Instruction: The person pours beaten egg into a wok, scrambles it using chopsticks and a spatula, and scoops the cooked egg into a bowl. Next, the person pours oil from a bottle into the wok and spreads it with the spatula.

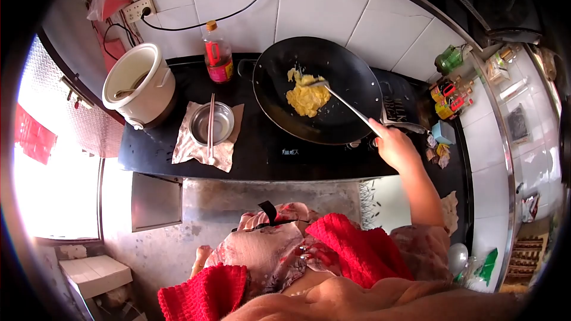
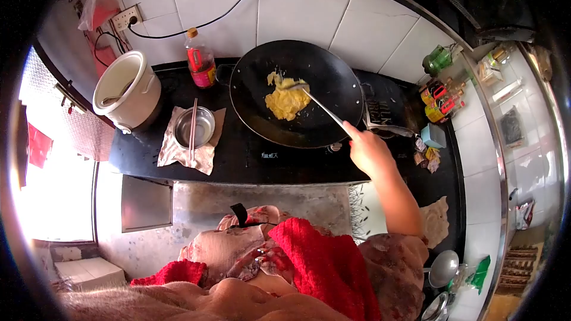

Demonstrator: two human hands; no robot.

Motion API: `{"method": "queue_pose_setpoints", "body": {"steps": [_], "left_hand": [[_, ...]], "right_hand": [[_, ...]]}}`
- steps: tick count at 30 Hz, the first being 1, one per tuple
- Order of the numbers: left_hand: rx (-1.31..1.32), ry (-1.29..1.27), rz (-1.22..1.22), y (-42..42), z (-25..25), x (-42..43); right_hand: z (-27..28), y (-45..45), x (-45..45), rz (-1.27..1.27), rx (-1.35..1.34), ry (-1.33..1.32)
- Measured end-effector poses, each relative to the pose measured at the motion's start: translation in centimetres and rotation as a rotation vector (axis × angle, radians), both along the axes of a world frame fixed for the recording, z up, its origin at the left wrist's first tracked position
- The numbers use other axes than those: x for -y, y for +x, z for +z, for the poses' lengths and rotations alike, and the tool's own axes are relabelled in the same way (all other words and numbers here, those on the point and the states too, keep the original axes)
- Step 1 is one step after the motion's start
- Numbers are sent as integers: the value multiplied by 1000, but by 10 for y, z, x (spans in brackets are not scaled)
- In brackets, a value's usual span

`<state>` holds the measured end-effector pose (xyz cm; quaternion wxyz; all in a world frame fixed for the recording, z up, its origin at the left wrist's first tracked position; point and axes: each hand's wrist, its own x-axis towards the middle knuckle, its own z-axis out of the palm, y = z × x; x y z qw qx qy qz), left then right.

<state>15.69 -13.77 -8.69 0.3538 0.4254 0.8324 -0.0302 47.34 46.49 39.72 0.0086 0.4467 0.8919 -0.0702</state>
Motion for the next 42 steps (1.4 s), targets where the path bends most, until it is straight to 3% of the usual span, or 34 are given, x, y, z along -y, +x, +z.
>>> {"method": "queue_pose_setpoints", "body": {"steps": [4,5,6,9,12,13,14,16,25,28,31,35,40,42], "left_hand": [[254,45,651,8,20,-16],[115,14,294,7,19,-19],[30,2,112,6,20,-19],[-44,26,-120,-3,-6,-11],[-9,35,-87,-12,-6,-15],[50,41,36,-14,-6,-17],[-7,87,-67,-17,-4,-14],[-115,181,-270,-16,11,-15],[-113,-23,-240,-3,-6,1],[-109,-41,-243,-4,-13,5],[-112,-40,-251,-8,-8,1],[-112,12,-258,-18,3,-9],[-97,167,-285,-24,1,-10],[-122,112,-384,-26,-6,-11]], "right_hand": [[38,21,9,-16,-62,-82],[38,23,9,-26,-89,-81],[31,21,5,20,-136,-51],[-8,2,-19,67,-240,-30],[-40,-28,-27,45,-228,24],[-48,-31,-28,62,-218,46],[-53,-28,-25,71,-197,78],[-28,-22,-9,38,-97,-41],[85,57,57,-50,9,-38],[85,58,66,-91,79,-169],[38,44,45,22,-60,-109],[-15,20,-1,-70,-201,-162],[-22,-5,-21,-131,-231,-107],[-31,-12,-21,-116,-175,-73]]}}
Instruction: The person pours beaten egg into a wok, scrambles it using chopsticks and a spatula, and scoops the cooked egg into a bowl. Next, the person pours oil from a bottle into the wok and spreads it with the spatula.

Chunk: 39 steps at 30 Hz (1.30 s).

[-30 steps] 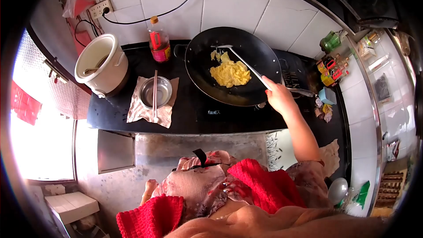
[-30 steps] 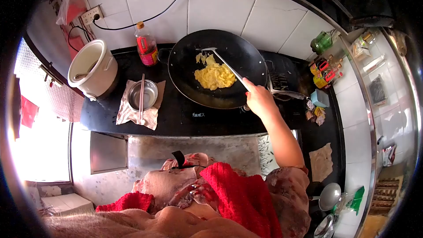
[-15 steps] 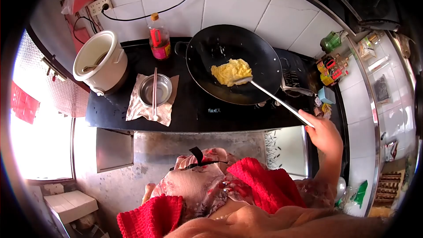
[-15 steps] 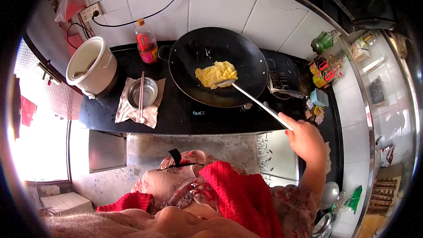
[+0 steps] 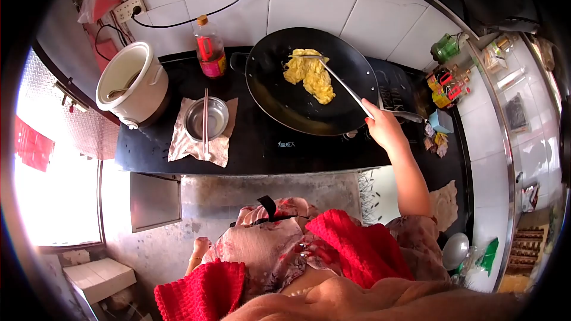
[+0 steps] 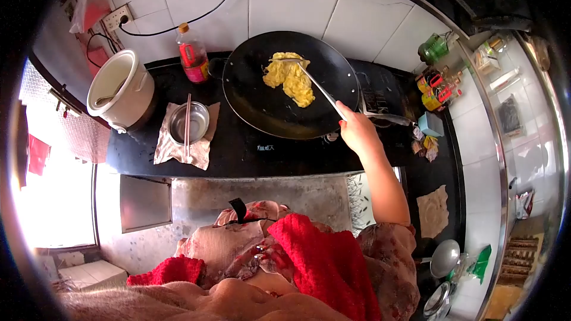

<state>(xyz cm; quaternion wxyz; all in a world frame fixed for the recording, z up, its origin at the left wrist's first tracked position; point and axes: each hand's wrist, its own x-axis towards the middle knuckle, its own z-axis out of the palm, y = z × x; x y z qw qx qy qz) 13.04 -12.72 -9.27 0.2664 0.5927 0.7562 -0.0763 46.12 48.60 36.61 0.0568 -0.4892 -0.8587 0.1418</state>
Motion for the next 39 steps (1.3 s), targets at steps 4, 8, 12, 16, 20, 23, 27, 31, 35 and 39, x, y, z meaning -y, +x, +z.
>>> {"method": "queue_pose_setpoints", "body": {"steps": [4,8,12,16,20,23,27,31,35,39], "left_hand": [[-22,-109,-13,3,0,-5],[-66,-231,-81,7,-2,-6],[-75,-214,-16,13,-1,-6],[-97,-146,-55,17,1,-13],[-83,-135,-55,14,-4,-17],[-69,-101,-30,12,3,-14],[-78,-86,-14,16,1,-10],[-70,-184,24,27,4,-9],[-65,-224,20,32,-5,-6],[-63,-261,9,33,-11,-5]], "right_hand": [[10,19,15,88,84,47],[72,65,39,82,71,-10],[131,93,74,-7,254,68],[116,89,67,57,347,86],[47,60,24,138,201,214],[36,47,16,118,136,208],[59,75,8,118,33,180],[86,97,-31,-293,-8,-440],[99,93,-66,-347,94,-663],[116,76,-84,-262,237,-754]]}}
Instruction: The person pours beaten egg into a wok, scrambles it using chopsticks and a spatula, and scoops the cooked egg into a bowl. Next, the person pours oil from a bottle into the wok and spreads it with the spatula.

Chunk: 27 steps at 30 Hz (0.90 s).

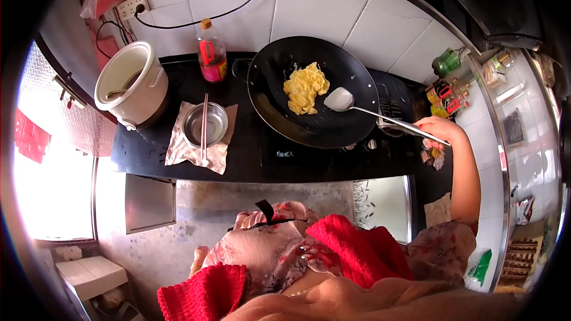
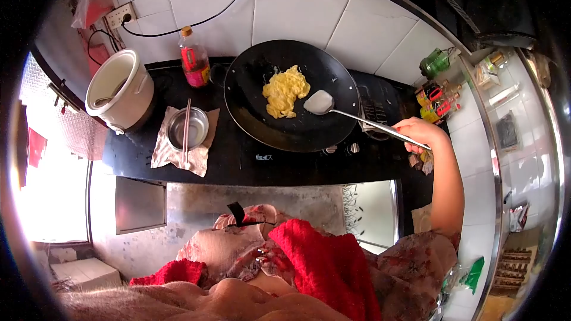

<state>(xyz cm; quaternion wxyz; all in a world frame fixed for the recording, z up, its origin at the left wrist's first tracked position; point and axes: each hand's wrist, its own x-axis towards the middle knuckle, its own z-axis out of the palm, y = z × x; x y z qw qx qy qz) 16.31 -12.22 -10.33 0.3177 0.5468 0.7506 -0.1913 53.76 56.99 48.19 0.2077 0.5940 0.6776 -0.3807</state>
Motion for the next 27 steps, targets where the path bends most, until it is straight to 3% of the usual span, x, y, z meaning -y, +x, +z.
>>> {"method": "queue_pose_setpoints", "body": {"steps": [4,8,10,13,20,27], "left_hand": [[3,36,-14,-2,4,-5],[8,132,-51,-3,9,-6],[-4,197,-104,-4,15,-6],[-51,109,-39,-4,13,2],[-70,186,-1,-20,36,-15],[-30,294,-47,-36,35,-32]], "right_hand": [[-37,-24,-14,60,-109,-88],[-103,-52,-12,-114,-448,-212],[-119,-62,2,-62,-505,-142],[-124,-69,22,-71,-547,-70],[-124,-46,54,-26,-617,12],[-119,-25,96,-287,-759,-201]]}}
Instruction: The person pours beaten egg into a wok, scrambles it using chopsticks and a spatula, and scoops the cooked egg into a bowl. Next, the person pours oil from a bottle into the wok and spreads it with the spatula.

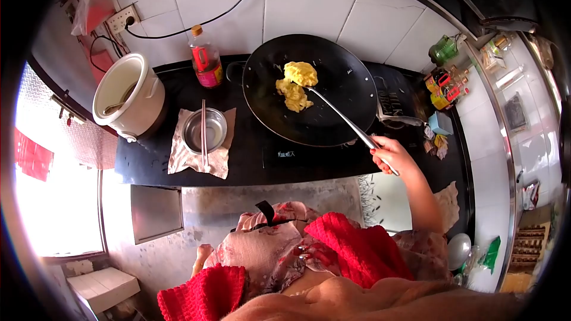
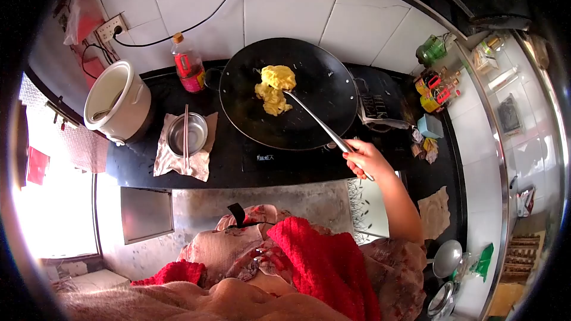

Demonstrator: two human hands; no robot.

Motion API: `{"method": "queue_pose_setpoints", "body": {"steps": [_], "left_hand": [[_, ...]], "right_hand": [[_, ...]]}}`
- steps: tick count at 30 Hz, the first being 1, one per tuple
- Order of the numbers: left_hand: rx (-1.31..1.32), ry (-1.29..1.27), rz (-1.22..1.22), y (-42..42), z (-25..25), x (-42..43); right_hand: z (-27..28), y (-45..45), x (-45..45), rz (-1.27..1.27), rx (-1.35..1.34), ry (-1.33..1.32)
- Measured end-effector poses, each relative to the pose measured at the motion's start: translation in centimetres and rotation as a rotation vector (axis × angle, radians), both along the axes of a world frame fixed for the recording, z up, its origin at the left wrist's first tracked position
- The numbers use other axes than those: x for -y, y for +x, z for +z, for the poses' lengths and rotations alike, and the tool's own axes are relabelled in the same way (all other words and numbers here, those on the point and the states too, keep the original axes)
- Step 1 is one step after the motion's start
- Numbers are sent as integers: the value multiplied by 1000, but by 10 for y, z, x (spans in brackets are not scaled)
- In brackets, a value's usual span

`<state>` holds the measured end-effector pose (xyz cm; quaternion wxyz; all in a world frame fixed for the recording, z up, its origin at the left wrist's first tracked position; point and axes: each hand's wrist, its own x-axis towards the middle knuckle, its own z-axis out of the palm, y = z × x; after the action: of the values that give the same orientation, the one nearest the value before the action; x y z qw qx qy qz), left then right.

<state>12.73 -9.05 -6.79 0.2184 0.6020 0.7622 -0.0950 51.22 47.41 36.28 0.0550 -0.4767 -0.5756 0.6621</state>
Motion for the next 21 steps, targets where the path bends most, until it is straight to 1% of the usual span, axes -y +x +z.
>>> {"method": "queue_pose_setpoints", "body": {"steps": [1,2,4,8,10,12,15,17,21], "left_hand": [[8,0,-35,-3,-8,3],[23,-6,-5,-6,-16,6],[53,-19,54,-8,-15,4],[107,85,16,-12,0,-3],[123,123,11,-13,2,-2],[100,79,22,-14,-1,-2],[65,10,36,-15,-3,1],[62,-13,38,-14,1,-3],[60,-51,40,-15,-15,3]], "right_hand": [[-2,3,6,-27,-60,-49],[-9,8,10,-82,-138,-147],[-18,13,19,-155,-289,-291],[-40,25,35,-328,-668,-601],[-46,28,41,-348,-847,-764],[-49,28,49,-345,-1016,-895],[-44,25,62,-410,-1093,-919],[-47,29,66,-399,-1169,-947],[-29,23,83,-432,-1215,-1003]]}}
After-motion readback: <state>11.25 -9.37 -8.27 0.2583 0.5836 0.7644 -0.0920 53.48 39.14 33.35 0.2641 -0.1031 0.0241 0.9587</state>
